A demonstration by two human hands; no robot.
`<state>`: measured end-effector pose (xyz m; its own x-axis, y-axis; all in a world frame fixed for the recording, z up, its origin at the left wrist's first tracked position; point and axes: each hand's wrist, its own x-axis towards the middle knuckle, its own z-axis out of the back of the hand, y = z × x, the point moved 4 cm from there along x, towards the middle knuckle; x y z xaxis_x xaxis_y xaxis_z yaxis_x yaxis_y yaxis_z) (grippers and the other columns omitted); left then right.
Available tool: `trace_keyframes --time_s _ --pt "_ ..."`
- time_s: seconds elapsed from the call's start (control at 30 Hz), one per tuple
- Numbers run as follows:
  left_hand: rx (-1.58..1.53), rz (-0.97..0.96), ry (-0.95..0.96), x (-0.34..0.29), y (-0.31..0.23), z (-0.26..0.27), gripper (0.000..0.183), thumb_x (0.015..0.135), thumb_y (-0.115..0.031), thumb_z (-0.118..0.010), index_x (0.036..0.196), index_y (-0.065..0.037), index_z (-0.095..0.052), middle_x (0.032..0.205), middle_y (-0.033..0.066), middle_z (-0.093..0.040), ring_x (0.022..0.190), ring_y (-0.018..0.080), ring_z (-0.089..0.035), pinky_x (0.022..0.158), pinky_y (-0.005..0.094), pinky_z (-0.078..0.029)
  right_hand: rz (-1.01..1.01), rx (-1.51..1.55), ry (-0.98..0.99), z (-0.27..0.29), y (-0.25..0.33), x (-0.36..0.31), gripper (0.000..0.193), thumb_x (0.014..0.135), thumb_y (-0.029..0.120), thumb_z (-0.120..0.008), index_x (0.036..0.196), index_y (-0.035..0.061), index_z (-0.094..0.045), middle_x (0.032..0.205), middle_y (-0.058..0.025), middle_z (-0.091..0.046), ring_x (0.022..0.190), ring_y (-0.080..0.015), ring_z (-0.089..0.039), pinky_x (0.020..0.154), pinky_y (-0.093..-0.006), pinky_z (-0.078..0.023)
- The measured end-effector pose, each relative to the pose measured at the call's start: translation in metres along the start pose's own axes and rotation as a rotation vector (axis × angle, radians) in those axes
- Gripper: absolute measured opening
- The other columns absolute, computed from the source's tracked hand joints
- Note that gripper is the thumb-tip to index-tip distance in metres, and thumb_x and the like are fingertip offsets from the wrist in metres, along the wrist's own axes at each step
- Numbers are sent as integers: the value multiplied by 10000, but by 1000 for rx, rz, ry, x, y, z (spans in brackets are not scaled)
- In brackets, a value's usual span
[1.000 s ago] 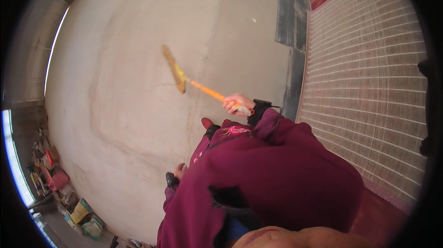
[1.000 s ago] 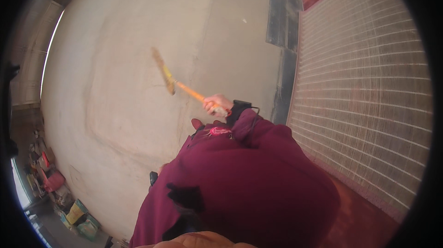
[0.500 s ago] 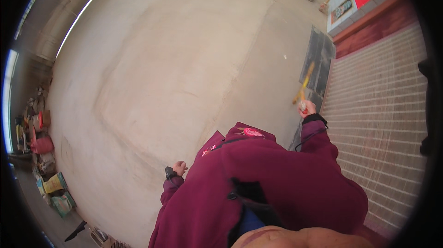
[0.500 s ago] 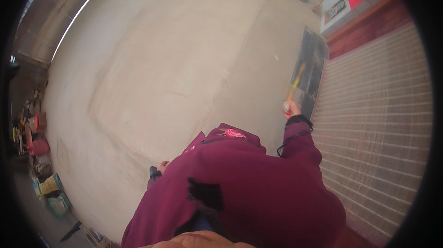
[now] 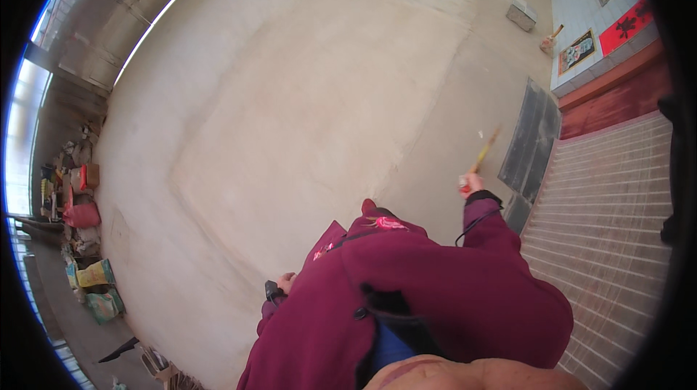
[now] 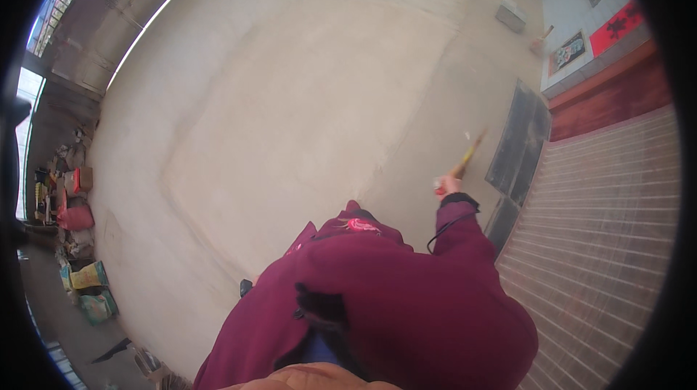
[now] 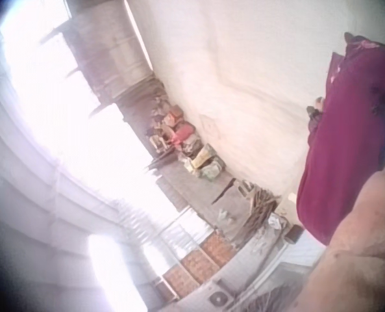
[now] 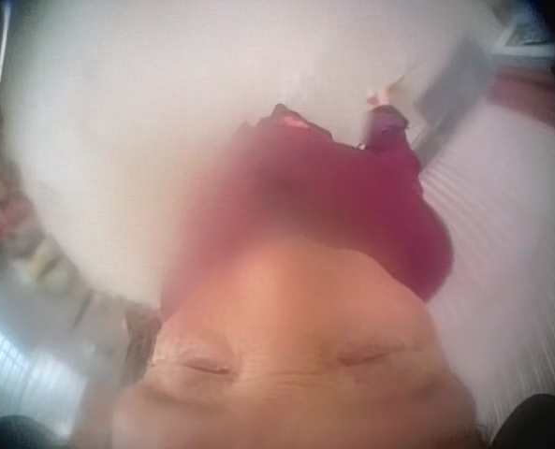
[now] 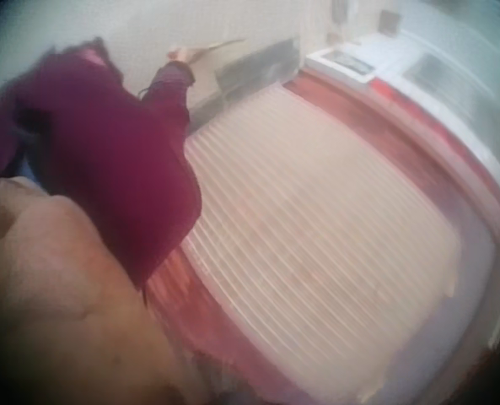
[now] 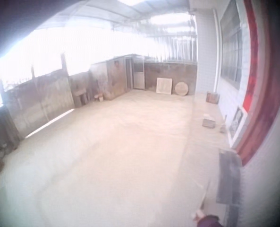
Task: The person sweeps the floor with a broom, moving from an indoor room with speckled flooring into an outdoor courtyard with concrete flooring, then back inside. The person sweeps around furniture and stored items, including a covered object and stacked boxes.
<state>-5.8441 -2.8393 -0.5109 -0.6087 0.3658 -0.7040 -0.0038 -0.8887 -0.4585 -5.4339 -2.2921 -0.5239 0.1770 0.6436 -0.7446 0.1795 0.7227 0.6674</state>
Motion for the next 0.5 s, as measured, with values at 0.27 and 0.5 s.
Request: trace_keyframes --time_s 0.27,0.5 --pt "81 -115 160 46 -94 17 393 765 -282 -514 1032 6 -538 893 170 -603 835 234 -590 747 311 -458 -21 -630 618 -222 -60 -15 105 708 28 -489 614 -11 -462 455 -54 -425 366 -154 -449 334 -280 -346" --pt "316 -4 88 98 -138 30 383 750 -279 -517 1009 1 -554 888 183 -599 847 242 -588 749 310 -460 -640 -225 989 -312 -19 -72 152 730 37 -532 595 -28 -510 492 -55 -476 391 -127 -478 373 -265 -385"
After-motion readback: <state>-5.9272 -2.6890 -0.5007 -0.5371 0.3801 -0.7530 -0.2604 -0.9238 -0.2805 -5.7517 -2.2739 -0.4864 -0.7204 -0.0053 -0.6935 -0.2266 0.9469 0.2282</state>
